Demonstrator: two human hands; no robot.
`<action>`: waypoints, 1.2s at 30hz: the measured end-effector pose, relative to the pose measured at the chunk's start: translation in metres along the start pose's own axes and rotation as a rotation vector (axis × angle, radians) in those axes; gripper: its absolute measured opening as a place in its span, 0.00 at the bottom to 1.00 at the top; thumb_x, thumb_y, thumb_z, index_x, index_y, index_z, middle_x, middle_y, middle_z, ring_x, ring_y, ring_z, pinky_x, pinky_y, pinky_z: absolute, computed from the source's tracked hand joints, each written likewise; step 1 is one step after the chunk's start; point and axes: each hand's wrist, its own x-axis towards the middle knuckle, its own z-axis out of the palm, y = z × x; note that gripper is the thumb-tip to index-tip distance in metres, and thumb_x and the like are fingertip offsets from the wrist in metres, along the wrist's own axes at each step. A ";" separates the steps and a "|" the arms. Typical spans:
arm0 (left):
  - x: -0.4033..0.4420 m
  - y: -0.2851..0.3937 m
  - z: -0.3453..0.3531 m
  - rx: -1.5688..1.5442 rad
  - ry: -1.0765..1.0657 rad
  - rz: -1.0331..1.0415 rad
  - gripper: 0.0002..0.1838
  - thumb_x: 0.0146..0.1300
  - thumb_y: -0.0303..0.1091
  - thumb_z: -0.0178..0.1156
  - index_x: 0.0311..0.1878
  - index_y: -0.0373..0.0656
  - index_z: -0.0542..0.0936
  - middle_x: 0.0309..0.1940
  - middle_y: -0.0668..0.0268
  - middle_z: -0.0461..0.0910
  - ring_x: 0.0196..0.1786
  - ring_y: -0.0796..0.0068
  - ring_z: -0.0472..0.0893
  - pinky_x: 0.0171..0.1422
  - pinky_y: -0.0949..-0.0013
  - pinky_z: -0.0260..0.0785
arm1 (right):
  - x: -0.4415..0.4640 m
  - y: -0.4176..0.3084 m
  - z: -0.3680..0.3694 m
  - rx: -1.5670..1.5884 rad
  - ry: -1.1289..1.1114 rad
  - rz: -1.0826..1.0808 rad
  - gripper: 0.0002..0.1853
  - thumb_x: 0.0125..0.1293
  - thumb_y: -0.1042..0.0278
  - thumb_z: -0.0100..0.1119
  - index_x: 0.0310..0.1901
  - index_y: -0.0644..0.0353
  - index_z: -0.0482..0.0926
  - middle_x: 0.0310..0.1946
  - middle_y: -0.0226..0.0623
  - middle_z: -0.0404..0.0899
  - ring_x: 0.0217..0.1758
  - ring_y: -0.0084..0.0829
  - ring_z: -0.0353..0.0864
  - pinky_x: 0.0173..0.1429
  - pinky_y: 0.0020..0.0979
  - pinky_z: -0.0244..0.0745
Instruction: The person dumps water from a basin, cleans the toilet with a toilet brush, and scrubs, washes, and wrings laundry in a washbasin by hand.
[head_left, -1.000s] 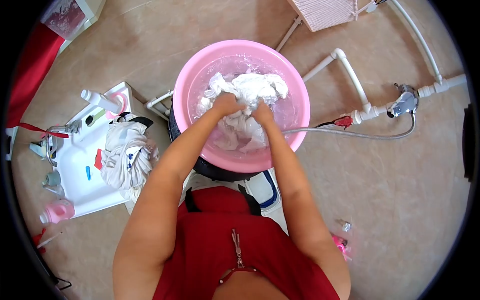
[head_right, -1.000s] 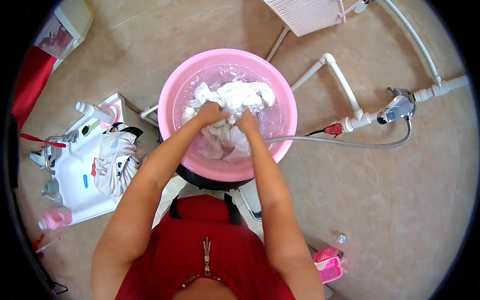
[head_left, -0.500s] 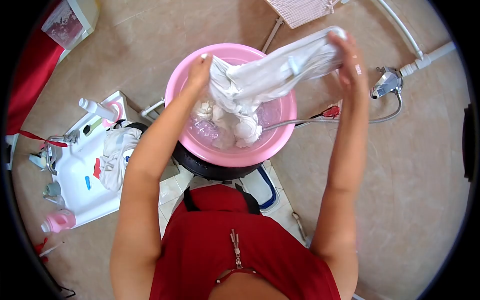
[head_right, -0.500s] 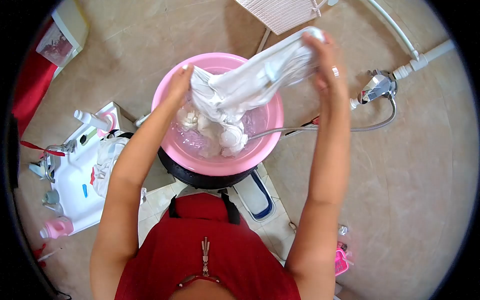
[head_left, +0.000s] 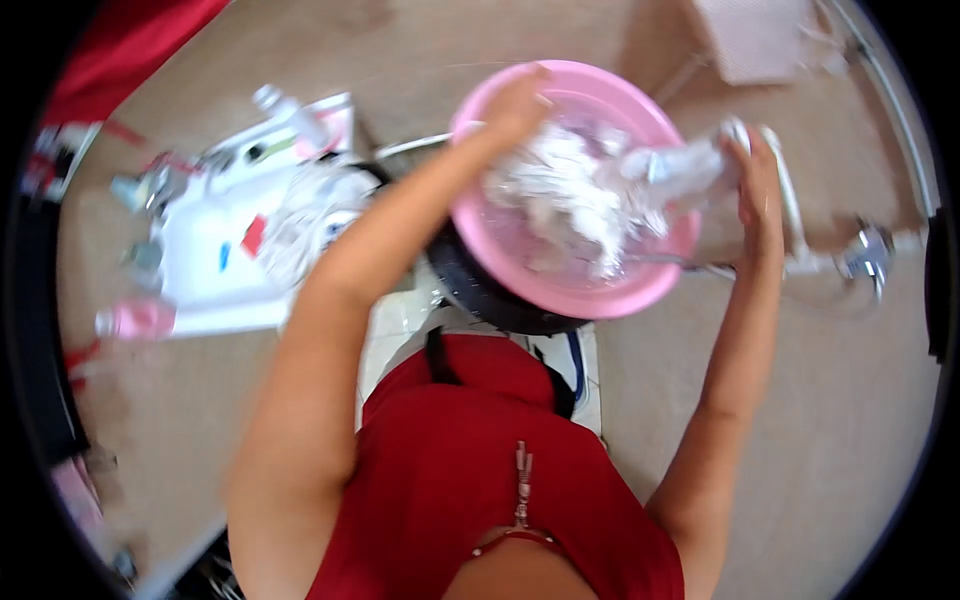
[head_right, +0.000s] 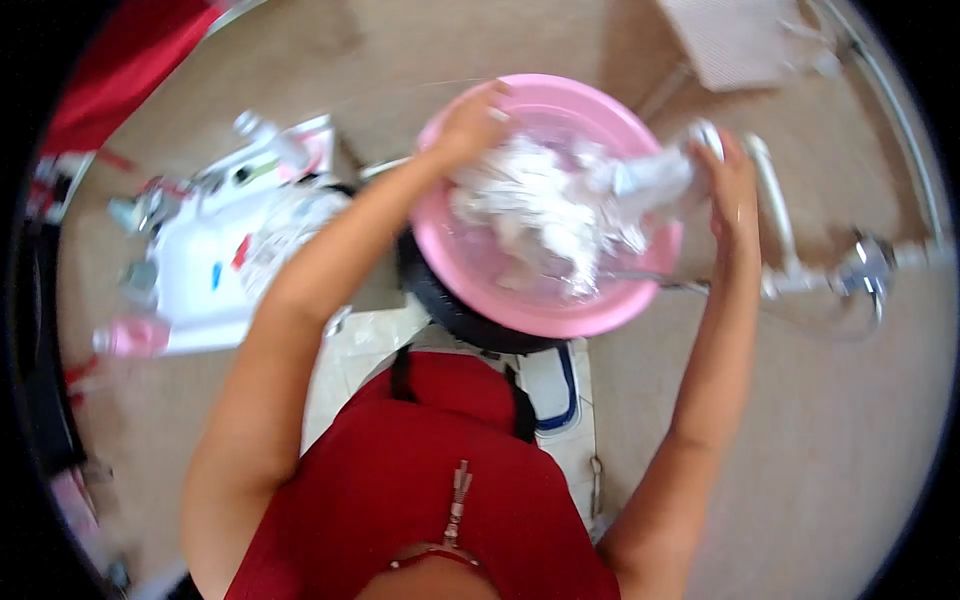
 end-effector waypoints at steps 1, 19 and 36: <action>-0.011 -0.032 0.040 0.338 0.110 0.154 0.28 0.55 0.44 0.64 0.58 0.45 0.72 0.55 0.55 0.73 0.58 0.60 0.73 0.59 0.57 0.67 | 0.002 0.026 0.022 -0.178 0.022 -0.069 0.13 0.58 0.67 0.58 0.43 0.64 0.79 0.36 0.37 0.80 0.38 0.30 0.78 0.44 0.32 0.72; -0.066 -0.026 0.103 0.711 -0.749 0.096 0.45 0.54 0.41 0.61 0.74 0.57 0.50 0.75 0.59 0.43 0.77 0.56 0.38 0.74 0.36 0.30 | 0.001 0.283 0.186 -1.145 -0.260 0.079 0.38 0.63 0.46 0.49 0.70 0.57 0.54 0.73 0.45 0.44 0.74 0.50 0.45 0.73 0.52 0.42; -0.069 0.118 0.101 -0.153 -0.151 0.171 0.11 0.50 0.40 0.59 0.35 0.49 0.83 0.29 0.55 0.81 0.33 0.53 0.80 0.38 0.57 0.71 | -0.043 0.122 0.155 1.338 -0.126 0.615 0.20 0.67 0.57 0.44 0.52 0.64 0.74 0.51 0.43 0.76 0.51 0.38 0.77 0.57 0.38 0.71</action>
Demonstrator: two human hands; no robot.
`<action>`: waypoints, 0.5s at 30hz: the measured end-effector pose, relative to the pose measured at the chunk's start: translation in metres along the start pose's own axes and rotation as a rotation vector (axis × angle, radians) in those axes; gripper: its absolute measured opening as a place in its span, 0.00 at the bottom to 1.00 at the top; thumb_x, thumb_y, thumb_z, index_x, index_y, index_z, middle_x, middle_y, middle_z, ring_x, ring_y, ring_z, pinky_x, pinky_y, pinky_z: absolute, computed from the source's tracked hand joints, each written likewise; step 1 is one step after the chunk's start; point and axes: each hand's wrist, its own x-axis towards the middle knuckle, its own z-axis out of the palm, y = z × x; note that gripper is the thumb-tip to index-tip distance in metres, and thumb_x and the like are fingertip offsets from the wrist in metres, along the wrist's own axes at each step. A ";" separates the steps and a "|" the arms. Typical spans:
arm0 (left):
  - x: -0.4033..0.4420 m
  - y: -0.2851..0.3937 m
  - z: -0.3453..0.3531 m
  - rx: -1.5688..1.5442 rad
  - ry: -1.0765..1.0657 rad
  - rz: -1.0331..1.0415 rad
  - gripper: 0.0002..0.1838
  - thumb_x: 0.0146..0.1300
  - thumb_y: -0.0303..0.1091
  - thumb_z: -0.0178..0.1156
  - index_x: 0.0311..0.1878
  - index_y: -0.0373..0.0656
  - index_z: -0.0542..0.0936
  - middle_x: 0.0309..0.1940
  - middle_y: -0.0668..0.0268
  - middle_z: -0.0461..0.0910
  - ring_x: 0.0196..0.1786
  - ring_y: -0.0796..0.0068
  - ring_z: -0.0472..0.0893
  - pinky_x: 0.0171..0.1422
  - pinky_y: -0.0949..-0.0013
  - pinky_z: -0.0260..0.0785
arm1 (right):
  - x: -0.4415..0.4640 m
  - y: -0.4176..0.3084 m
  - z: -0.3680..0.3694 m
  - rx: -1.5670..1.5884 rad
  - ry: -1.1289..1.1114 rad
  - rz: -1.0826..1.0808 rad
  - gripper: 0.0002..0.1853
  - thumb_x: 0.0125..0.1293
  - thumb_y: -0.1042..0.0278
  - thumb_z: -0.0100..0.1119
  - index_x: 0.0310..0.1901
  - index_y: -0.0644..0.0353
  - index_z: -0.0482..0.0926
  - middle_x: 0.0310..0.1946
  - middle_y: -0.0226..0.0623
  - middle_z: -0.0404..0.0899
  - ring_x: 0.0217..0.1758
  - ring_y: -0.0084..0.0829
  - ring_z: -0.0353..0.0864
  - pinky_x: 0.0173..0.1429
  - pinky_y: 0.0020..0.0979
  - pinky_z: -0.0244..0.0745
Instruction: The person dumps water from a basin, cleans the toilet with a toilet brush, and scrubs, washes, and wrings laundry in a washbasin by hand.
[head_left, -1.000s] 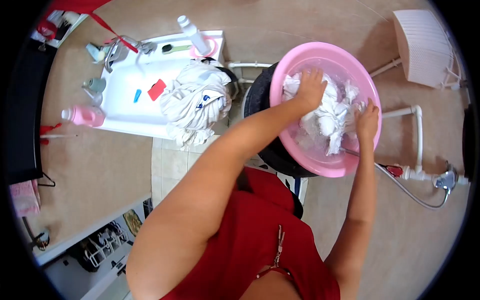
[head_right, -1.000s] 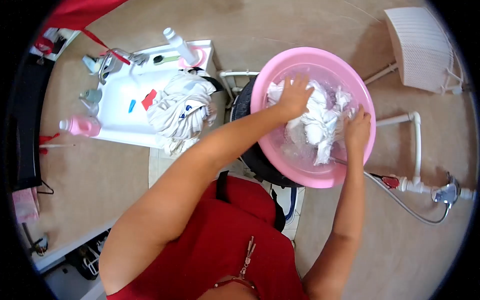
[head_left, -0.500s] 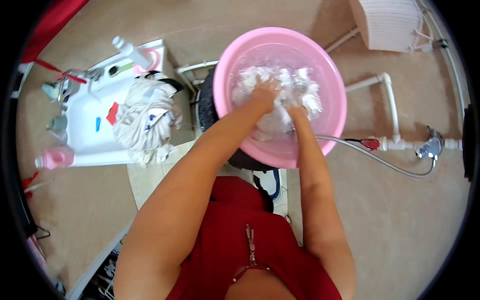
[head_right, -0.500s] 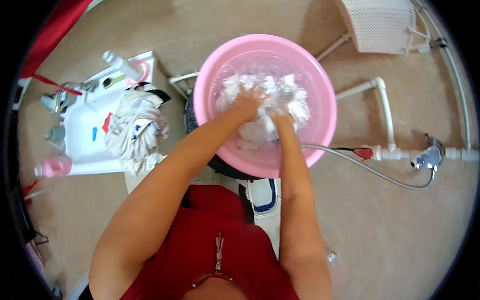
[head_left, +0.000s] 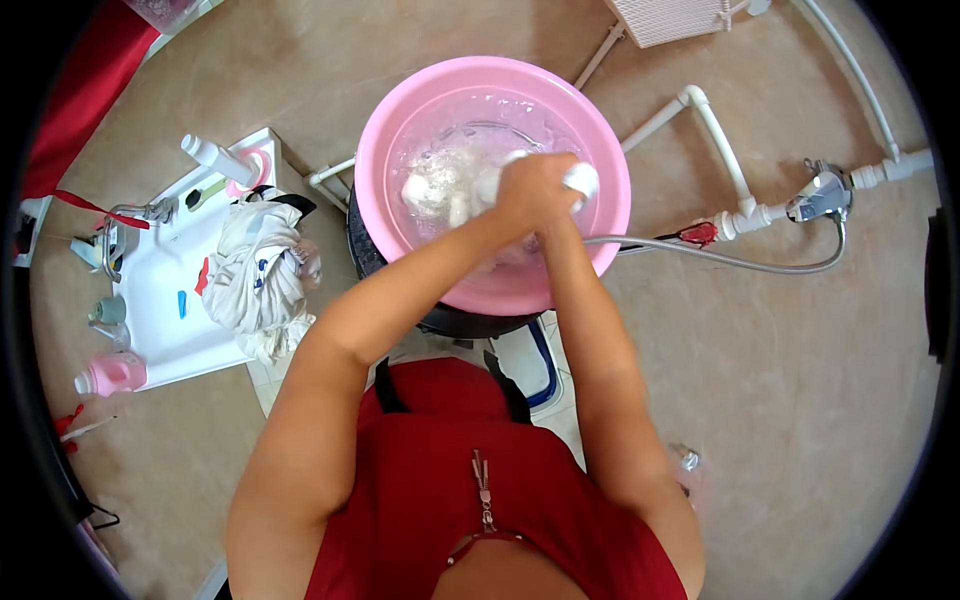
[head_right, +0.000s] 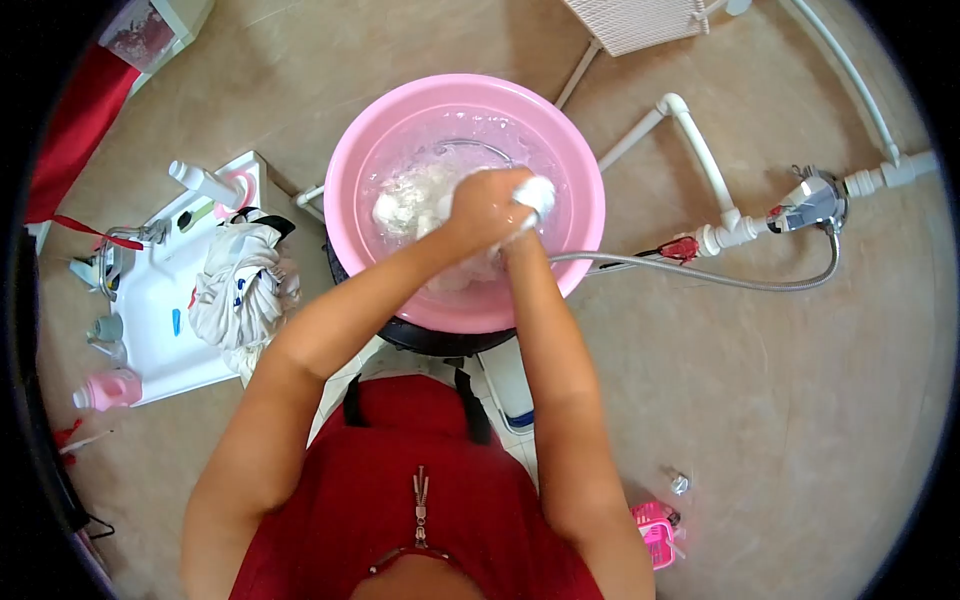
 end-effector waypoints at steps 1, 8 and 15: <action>-0.004 0.015 0.003 0.018 0.005 0.036 0.10 0.49 0.41 0.59 0.33 0.49 0.82 0.28 0.56 0.81 0.32 0.53 0.80 0.36 0.56 0.71 | -0.009 -0.005 0.006 0.040 -0.073 0.022 0.20 0.67 0.57 0.45 0.52 0.64 0.74 0.50 0.43 0.76 0.50 0.38 0.77 0.56 0.37 0.72; -0.002 -0.004 0.009 0.198 0.250 0.229 0.09 0.48 0.38 0.61 0.31 0.45 0.80 0.23 0.55 0.78 0.29 0.51 0.79 0.33 0.55 0.71 | 0.000 -0.005 -0.014 0.108 -0.388 -0.033 0.18 0.67 0.58 0.47 0.51 0.62 0.75 0.46 0.41 0.78 0.47 0.34 0.78 0.53 0.35 0.74; 0.023 -0.055 -0.076 0.444 0.234 -0.351 0.14 0.56 0.37 0.52 0.42 0.42 0.80 0.34 0.47 0.80 0.39 0.43 0.79 0.45 0.47 0.69 | -0.048 -0.065 0.006 -0.409 0.038 -0.380 0.19 0.63 0.59 0.56 0.48 0.65 0.76 0.42 0.37 0.80 0.44 0.32 0.79 0.49 0.32 0.73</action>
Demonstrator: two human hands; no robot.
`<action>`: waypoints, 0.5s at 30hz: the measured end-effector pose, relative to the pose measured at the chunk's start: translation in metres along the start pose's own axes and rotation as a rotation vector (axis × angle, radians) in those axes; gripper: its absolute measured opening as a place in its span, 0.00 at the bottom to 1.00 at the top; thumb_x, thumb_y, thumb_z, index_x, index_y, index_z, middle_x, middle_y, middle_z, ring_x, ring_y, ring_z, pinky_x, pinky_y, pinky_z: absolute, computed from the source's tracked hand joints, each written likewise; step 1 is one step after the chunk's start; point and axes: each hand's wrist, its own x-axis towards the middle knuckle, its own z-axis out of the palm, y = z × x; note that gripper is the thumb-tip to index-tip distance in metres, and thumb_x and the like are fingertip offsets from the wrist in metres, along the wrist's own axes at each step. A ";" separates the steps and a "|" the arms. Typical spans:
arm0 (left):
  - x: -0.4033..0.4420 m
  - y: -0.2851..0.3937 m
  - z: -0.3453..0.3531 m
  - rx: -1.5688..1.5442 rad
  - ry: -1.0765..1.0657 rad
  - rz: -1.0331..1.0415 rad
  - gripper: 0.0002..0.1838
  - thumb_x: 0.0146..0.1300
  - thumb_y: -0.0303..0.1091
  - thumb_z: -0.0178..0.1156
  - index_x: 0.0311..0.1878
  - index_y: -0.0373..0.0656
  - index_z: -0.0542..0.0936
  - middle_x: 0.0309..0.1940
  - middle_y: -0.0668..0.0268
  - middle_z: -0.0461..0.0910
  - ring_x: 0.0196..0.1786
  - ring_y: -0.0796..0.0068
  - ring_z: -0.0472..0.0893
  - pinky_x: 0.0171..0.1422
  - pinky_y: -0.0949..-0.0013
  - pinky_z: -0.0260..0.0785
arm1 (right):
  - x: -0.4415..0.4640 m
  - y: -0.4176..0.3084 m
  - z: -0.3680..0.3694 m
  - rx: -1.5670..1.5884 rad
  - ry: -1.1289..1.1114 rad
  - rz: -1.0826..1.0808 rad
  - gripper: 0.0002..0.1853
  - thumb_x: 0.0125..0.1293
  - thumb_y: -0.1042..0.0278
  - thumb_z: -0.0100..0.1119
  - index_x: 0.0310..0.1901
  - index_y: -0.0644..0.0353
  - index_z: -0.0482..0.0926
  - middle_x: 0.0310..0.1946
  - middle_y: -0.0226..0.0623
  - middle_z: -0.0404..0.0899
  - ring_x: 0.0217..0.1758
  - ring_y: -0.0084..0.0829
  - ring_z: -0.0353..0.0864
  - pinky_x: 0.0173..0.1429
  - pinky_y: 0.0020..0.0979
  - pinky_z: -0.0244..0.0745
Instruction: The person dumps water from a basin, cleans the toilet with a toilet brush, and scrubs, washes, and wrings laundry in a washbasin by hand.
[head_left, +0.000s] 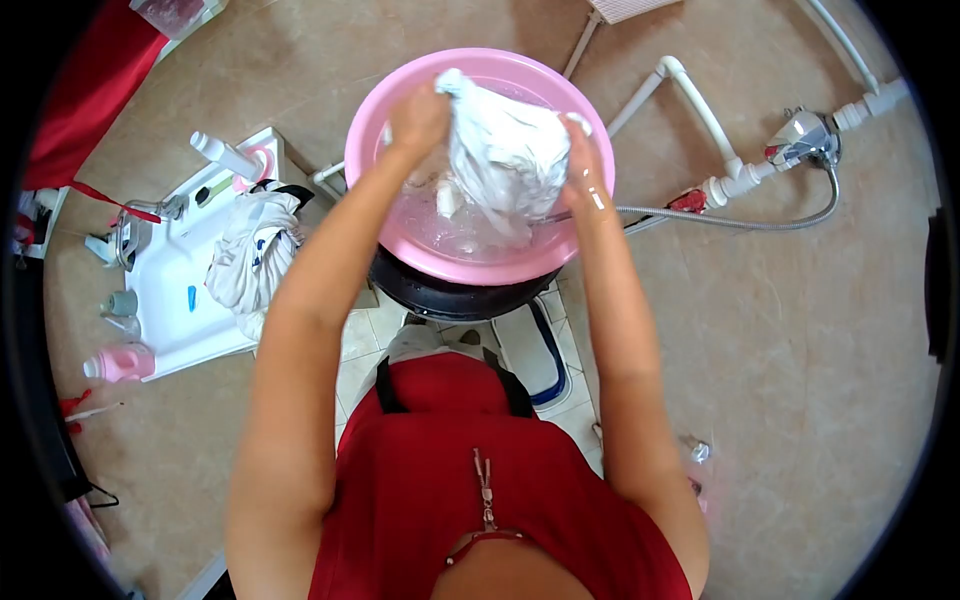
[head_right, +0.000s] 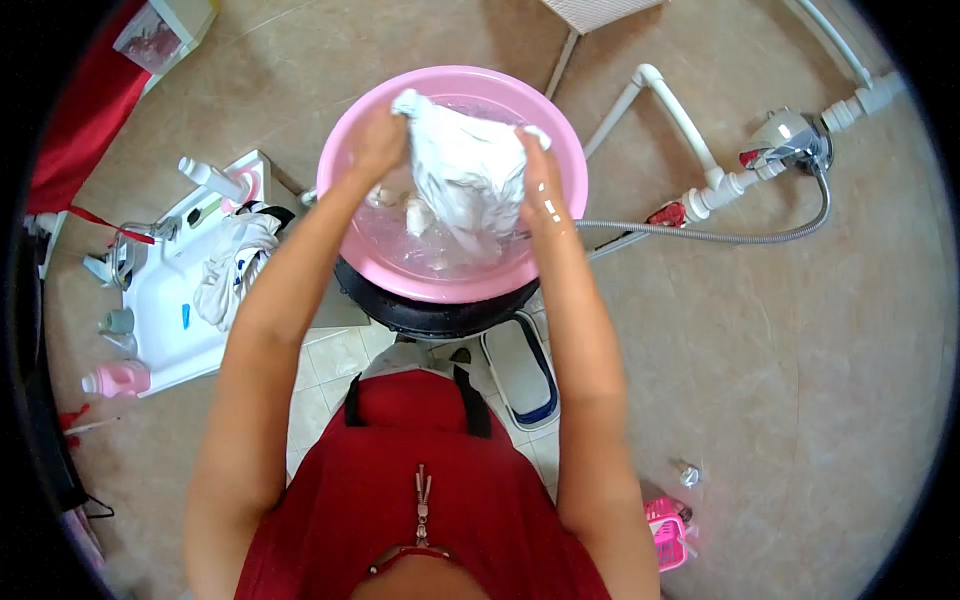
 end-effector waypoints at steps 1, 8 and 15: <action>0.009 -0.021 -0.001 0.003 0.122 0.102 0.15 0.56 0.37 0.52 0.43 0.41 0.79 0.35 0.47 0.80 0.41 0.43 0.79 0.46 0.48 0.69 | 0.000 -0.016 -0.006 -0.042 -0.042 -0.036 0.20 0.62 0.58 0.57 0.49 0.66 0.76 0.43 0.37 0.80 0.45 0.32 0.79 0.49 0.32 0.73; 0.009 -0.047 -0.029 0.078 -0.316 0.024 0.20 0.56 0.37 0.53 0.51 0.41 0.78 0.55 0.47 0.73 0.59 0.49 0.71 0.63 0.53 0.62 | 0.030 -0.011 -0.048 -1.139 -0.024 -0.448 0.22 0.59 0.58 0.60 0.57 0.45 0.76 0.58 0.52 0.69 0.61 0.48 0.68 0.63 0.43 0.62; -0.028 -0.040 0.047 0.556 -0.709 0.327 0.55 0.47 0.44 0.67 0.74 0.64 0.43 0.74 0.51 0.35 0.76 0.47 0.37 0.72 0.33 0.34 | 0.030 0.085 -0.012 -1.796 -0.032 -0.437 0.31 0.60 0.52 0.59 0.66 0.36 0.64 0.73 0.46 0.43 0.75 0.55 0.40 0.69 0.67 0.38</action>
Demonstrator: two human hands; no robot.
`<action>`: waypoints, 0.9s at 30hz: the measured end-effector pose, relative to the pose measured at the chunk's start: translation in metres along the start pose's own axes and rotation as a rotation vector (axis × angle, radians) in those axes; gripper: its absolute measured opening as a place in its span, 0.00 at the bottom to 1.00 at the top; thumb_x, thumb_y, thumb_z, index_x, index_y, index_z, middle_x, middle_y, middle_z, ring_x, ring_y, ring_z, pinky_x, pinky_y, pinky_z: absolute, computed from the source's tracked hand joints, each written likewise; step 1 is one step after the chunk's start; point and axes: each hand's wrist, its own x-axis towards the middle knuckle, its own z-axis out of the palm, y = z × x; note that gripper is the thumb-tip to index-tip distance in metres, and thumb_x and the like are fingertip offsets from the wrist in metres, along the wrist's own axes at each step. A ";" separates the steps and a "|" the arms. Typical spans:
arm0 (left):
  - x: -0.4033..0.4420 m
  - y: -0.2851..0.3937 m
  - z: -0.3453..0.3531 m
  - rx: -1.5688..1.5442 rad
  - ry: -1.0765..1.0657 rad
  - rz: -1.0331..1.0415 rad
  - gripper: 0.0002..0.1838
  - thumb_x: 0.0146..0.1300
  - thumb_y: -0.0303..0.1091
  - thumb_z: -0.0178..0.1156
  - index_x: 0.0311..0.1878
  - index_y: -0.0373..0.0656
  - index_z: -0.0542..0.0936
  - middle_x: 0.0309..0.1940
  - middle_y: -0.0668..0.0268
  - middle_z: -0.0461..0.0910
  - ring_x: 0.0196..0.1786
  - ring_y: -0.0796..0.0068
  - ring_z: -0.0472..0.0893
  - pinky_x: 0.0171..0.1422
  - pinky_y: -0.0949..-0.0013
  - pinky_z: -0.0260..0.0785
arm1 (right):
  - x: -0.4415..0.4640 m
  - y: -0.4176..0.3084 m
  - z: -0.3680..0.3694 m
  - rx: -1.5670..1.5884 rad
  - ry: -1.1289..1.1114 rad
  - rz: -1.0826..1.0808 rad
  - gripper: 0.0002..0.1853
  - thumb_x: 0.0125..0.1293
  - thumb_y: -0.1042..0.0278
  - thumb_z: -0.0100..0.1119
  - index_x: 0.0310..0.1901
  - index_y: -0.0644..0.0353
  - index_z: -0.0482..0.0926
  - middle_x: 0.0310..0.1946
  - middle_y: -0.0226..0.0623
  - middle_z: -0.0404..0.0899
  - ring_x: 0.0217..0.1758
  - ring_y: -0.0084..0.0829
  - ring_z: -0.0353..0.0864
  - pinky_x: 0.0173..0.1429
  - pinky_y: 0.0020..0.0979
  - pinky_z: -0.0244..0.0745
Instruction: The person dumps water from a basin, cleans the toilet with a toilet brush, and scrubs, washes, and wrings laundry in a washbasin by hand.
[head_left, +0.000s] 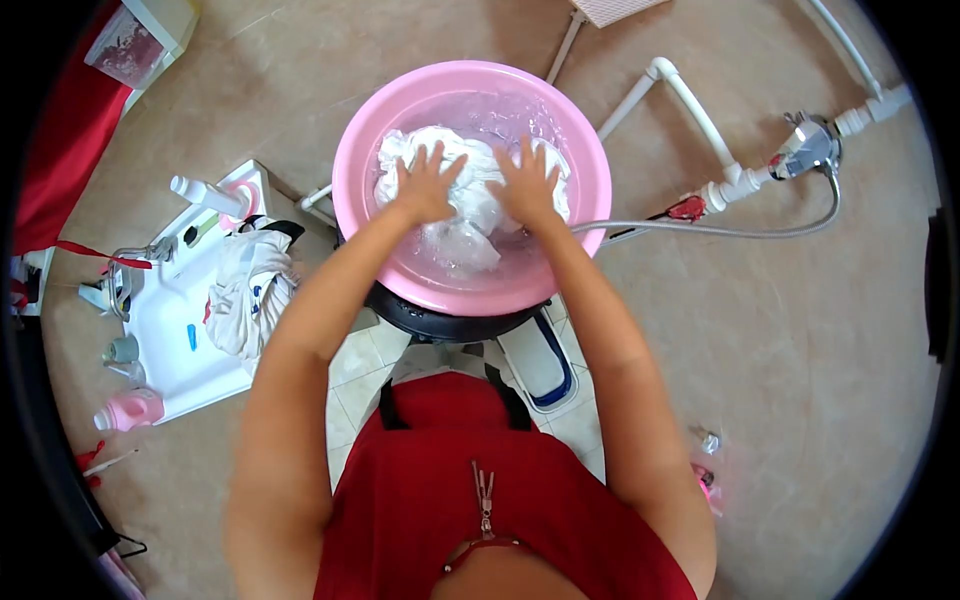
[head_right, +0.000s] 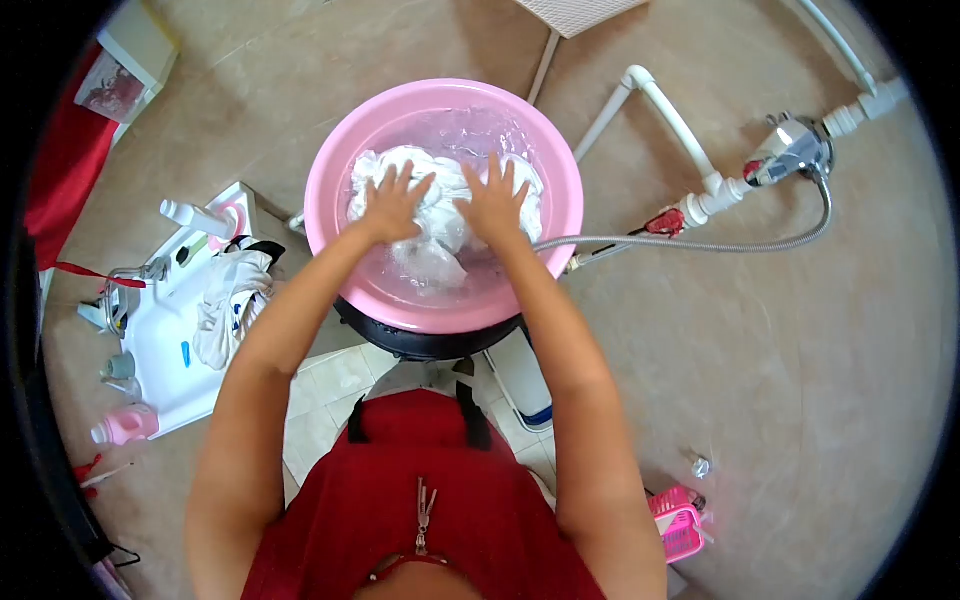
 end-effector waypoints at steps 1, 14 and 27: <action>0.002 0.004 0.008 -0.026 -0.017 0.001 0.58 0.45 0.46 0.69 0.74 0.64 0.40 0.75 0.52 0.31 0.76 0.46 0.34 0.72 0.33 0.32 | 0.002 -0.006 0.017 0.091 -0.068 0.046 0.33 0.59 0.50 0.58 0.67 0.39 0.62 0.72 0.45 0.47 0.75 0.55 0.41 0.69 0.68 0.36; 0.079 0.016 0.078 -0.031 0.144 0.100 0.26 0.60 0.37 0.49 0.64 0.51 0.70 0.67 0.56 0.62 0.68 0.55 0.63 0.68 0.57 0.56 | 0.040 0.004 0.057 -0.354 -0.463 -0.128 0.26 0.57 0.64 0.55 0.58 0.60 0.70 0.59 0.50 0.67 0.62 0.48 0.65 0.68 0.46 0.55; 0.015 0.070 -0.037 -1.291 0.244 0.007 0.26 0.49 0.45 0.62 0.50 0.39 0.78 0.44 0.48 0.79 0.48 0.57 0.79 0.52 0.64 0.69 | 0.006 -0.003 0.045 2.214 -0.383 0.560 0.26 0.68 0.46 0.44 0.60 0.56 0.67 0.53 0.40 0.73 0.54 0.34 0.73 0.60 0.36 0.70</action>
